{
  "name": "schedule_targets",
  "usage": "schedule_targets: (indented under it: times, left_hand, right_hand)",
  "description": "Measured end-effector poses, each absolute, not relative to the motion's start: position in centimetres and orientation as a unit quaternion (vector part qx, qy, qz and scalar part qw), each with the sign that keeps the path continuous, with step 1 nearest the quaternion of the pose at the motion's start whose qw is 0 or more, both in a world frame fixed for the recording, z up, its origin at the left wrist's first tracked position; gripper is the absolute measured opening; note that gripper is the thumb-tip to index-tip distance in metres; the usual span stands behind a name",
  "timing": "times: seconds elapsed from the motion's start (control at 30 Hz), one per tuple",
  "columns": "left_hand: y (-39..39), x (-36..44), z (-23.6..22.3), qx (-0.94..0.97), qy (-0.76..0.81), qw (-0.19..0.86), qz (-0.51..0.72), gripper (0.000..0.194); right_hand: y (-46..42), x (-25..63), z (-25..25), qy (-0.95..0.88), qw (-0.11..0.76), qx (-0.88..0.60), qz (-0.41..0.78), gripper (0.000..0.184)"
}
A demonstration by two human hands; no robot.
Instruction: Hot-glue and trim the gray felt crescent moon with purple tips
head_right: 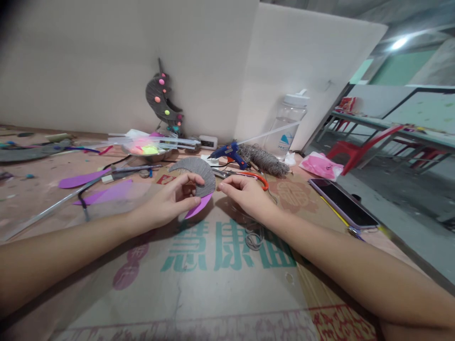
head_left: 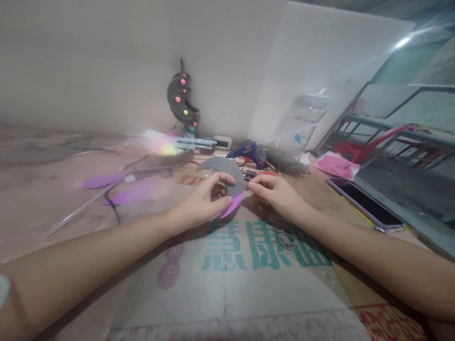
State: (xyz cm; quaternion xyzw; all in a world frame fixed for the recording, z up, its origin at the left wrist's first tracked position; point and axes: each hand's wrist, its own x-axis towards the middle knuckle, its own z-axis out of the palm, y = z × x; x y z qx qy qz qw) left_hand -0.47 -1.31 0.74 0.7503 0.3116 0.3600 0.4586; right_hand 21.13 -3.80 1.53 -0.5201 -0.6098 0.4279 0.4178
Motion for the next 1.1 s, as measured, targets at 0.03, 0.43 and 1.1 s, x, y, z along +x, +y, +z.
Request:
schedule_targets:
  times: [0.03,0.43,1.1]
  left_hand:
    - [-1.2,-0.5,0.6,0.750,0.308,0.460,0.362,0.030]
    - [-1.3,-0.3,0.3,0.764,0.288,0.459,0.350,0.027]
    - [-0.1,-0.1,-0.4,0.702,0.328,0.527,0.349,0.037]
  right_hand:
    - [-3.8,21.2,1.5,-0.613,0.420,-0.519,0.422,0.037]
    - [-3.9,21.0,1.9,-0.632,0.414,-0.530,0.384,0.038]
    - [-9.7,22.8,7.6,-0.672,0.538,-0.497,0.104,0.011]
